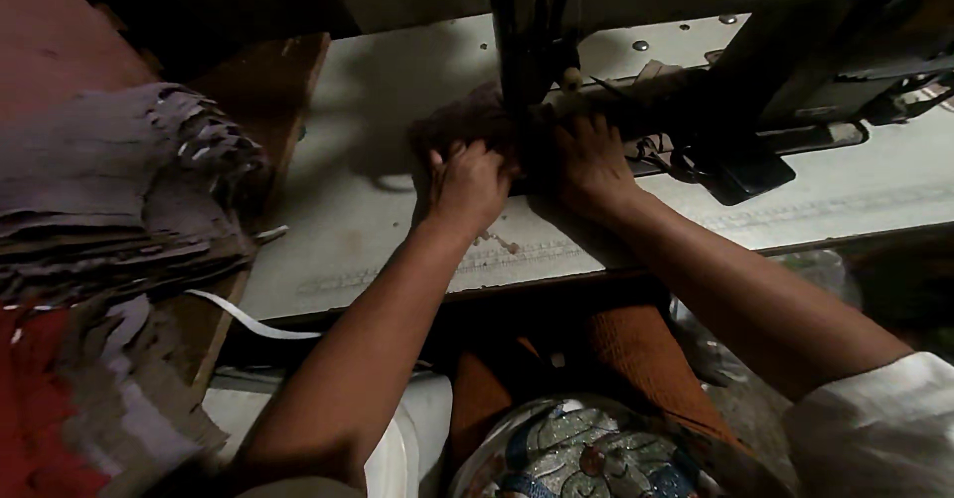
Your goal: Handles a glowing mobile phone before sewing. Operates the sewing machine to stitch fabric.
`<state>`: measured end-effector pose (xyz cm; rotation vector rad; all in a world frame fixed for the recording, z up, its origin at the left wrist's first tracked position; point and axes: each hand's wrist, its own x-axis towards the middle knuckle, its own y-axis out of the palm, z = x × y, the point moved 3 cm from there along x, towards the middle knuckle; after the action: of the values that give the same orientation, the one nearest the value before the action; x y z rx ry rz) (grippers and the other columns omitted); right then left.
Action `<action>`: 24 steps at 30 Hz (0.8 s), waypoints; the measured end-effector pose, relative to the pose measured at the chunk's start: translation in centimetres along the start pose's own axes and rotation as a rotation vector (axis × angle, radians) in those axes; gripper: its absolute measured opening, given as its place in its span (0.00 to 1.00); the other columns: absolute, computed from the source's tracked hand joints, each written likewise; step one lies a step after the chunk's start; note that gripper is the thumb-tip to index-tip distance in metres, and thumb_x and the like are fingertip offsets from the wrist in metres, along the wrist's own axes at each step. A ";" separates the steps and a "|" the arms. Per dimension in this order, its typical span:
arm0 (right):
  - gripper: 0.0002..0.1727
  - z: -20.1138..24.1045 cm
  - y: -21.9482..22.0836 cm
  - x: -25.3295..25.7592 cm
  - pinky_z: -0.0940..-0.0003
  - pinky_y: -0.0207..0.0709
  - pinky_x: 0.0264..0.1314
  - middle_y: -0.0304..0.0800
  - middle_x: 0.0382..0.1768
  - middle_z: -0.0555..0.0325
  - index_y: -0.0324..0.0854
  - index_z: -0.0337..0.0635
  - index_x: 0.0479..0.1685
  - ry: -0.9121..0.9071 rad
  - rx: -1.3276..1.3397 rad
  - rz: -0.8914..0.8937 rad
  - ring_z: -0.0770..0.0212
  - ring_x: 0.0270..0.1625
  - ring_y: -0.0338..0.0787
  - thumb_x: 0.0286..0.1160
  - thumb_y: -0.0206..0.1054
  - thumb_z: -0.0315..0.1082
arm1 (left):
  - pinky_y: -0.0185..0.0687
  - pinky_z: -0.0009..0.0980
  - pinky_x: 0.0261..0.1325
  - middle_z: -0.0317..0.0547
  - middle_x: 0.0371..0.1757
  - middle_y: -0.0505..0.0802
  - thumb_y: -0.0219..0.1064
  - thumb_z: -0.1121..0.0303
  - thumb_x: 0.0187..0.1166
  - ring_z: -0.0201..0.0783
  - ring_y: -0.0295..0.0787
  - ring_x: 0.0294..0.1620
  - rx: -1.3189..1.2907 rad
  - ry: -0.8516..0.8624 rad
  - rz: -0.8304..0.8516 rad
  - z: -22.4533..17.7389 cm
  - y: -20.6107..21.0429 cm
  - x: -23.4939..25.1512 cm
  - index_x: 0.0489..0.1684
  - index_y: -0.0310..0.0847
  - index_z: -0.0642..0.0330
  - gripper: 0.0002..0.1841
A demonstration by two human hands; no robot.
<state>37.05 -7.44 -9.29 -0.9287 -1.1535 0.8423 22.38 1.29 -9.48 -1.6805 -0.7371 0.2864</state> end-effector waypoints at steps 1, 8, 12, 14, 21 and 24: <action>0.25 -0.1 -0.2 0.5 0.28 0.70 0.66 0.81 0.68 0.30 0.78 0.41 0.77 0.070 0.056 0.034 0.27 0.75 0.76 0.86 0.58 0.41 | 0.61 0.71 0.75 0.54 0.66 0.90 0.55 0.50 0.91 0.61 0.80 0.74 -0.005 -0.007 0.001 -0.1 0.0 0.0 0.72 0.86 0.47 0.21; 0.24 -1.1 0.3 4.7 0.35 0.70 0.76 0.82 0.66 0.31 0.84 0.39 0.67 0.216 0.194 0.115 0.32 0.73 0.79 0.86 0.61 0.47 | 0.62 0.71 0.74 0.53 0.66 0.90 0.52 0.50 0.92 0.60 0.80 0.74 0.019 -0.009 0.015 -0.1 0.1 0.3 0.72 0.85 0.44 0.22; 0.23 -0.4 -0.4 4.6 0.36 0.67 0.79 0.78 0.71 0.30 0.81 0.35 0.70 0.217 0.240 0.238 0.32 0.77 0.76 0.87 0.62 0.42 | 0.63 0.70 0.75 0.54 0.66 0.90 0.52 0.51 0.92 0.59 0.80 0.75 0.014 -0.029 0.045 -0.3 -0.3 0.1 0.71 0.86 0.46 0.21; 0.21 -0.5 -0.6 4.4 0.37 0.70 0.78 0.78 0.70 0.31 0.80 0.35 0.70 0.209 0.294 0.275 0.34 0.75 0.78 0.88 0.60 0.40 | 0.62 0.70 0.76 0.55 0.67 0.90 0.53 0.51 0.92 0.60 0.79 0.75 0.010 -0.040 0.064 -0.4 -0.5 0.1 0.70 0.86 0.47 0.21; 0.28 -0.7 -0.7 4.4 0.29 0.67 0.76 0.75 0.74 0.30 0.77 0.35 0.75 0.231 0.156 0.381 0.30 0.79 0.73 0.83 0.66 0.45 | 0.60 0.69 0.78 0.52 0.71 0.88 0.52 0.50 0.92 0.59 0.77 0.78 0.002 -0.040 0.069 -0.1 -0.3 0.4 0.75 0.82 0.42 0.21; 0.32 -0.9 -0.5 5.0 0.28 0.56 0.84 0.72 0.78 0.27 0.75 0.31 0.76 0.255 0.067 0.363 0.28 0.86 0.65 0.86 0.61 0.49 | 0.57 0.70 0.79 0.53 0.72 0.87 0.52 0.48 0.92 0.59 0.76 0.78 0.007 -0.045 0.081 -0.1 -0.4 0.4 0.77 0.81 0.41 0.23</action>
<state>38.97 -3.25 -7.15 -1.1725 -0.7429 1.0125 22.63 1.46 -8.99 -1.7042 -0.7017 0.3839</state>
